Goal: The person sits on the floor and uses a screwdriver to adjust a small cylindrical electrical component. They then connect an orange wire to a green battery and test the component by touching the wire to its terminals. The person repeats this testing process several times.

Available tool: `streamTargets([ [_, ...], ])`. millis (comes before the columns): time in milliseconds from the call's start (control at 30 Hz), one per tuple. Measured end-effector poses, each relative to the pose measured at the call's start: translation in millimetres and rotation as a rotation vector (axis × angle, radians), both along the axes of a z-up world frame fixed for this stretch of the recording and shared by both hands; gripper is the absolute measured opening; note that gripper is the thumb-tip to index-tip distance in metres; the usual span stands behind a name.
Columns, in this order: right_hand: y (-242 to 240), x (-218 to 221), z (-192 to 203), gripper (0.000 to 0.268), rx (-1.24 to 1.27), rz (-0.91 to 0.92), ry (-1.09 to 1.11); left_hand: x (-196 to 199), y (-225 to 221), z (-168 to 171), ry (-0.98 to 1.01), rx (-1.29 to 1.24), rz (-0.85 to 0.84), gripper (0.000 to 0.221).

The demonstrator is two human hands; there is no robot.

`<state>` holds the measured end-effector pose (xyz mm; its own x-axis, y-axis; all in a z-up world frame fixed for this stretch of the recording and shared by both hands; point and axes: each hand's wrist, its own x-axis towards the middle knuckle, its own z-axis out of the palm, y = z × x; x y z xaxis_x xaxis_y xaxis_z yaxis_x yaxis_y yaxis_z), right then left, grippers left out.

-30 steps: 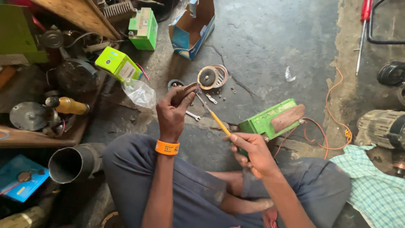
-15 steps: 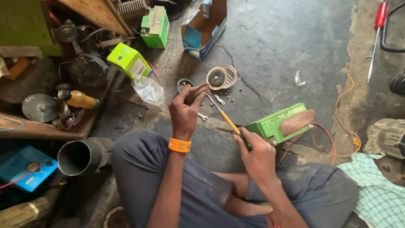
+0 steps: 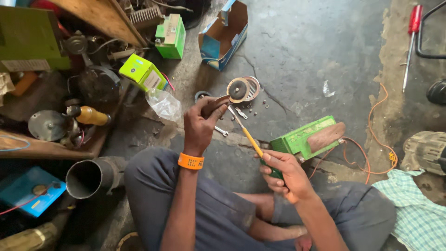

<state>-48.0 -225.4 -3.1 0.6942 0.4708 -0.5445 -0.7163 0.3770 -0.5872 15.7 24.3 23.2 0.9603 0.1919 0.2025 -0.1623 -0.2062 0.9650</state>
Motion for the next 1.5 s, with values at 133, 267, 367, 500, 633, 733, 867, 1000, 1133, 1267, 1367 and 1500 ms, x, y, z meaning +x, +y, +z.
streamTargets([
  [133, -4.1, 0.9, 0.6, 0.027, -0.139, 0.068, -0.150, -1.4, -11.5, -13.7, -0.021, -0.090, 0.027, 0.017],
  [267, 6.5, -9.0, -2.5, 0.027, -0.757, 0.120, -0.508, -2.0, -14.5, -22.1, 0.021, 0.085, 0.113, 0.015],
  [367, 25.4, -20.3, -3.6, 0.033, -1.358, -0.145, -1.280, -2.7, -8.6, -21.6, 0.011, 0.150, 0.151, 0.015],
  [500, 40.5, -25.4, 2.0, 0.039, -1.346, -0.139, -1.179, -2.0, -3.2, -15.7, 0.003, 0.209, 0.151, 0.015],
  [633, 42.6, -29.2, -1.3, 0.039, -1.248, -0.117, -1.081, -2.3, 2.0, -7.8, 0.014, 0.235, 0.091, 0.016],
  [733, 36.9, -28.7, -10.6, 0.039, -1.062, -0.124, -0.982, 0.0, 6.0, -1.1, -0.043, 0.268, 0.022, 0.015],
  [867, 32.2, -33.5, -20.1, 0.038, -0.771, -0.165, -0.912, -2.4, 8.5, 3.3, 0.012, 0.291, -0.008, 0.015],
  [1000, 26.5, -35.1, -20.3, 0.047, -0.513, -0.106, -0.373, 0.4, 12.6, 8.3, 0.052, 0.200, -0.088, 0.013],
  [1133, 21.2, -36.7, -23.0, 0.047, -0.288, -0.095, -0.145, -1.0, 11.8, 0.1, 0.047, 0.171, -0.113, 0.014],
  [1267, 26.0, -19.6, -24.4, 0.043, -0.329, -0.051, -0.117, 4.5, -3.4, -17.0, 0.032, 0.328, 0.067, 0.015],
  [1367, 29.4, -15.0, -27.8, 0.037, -0.574, 0.020, -0.602, 7.5, -5.4, -32.6, 0.103, 0.111, 0.177, 0.018],
  [1500, 29.8, -21.2, -30.6, 0.032, -0.943, 0.265, -0.919, 9.4, 11.1, -42.0, 0.081, -0.072, 0.337, 0.022],
])
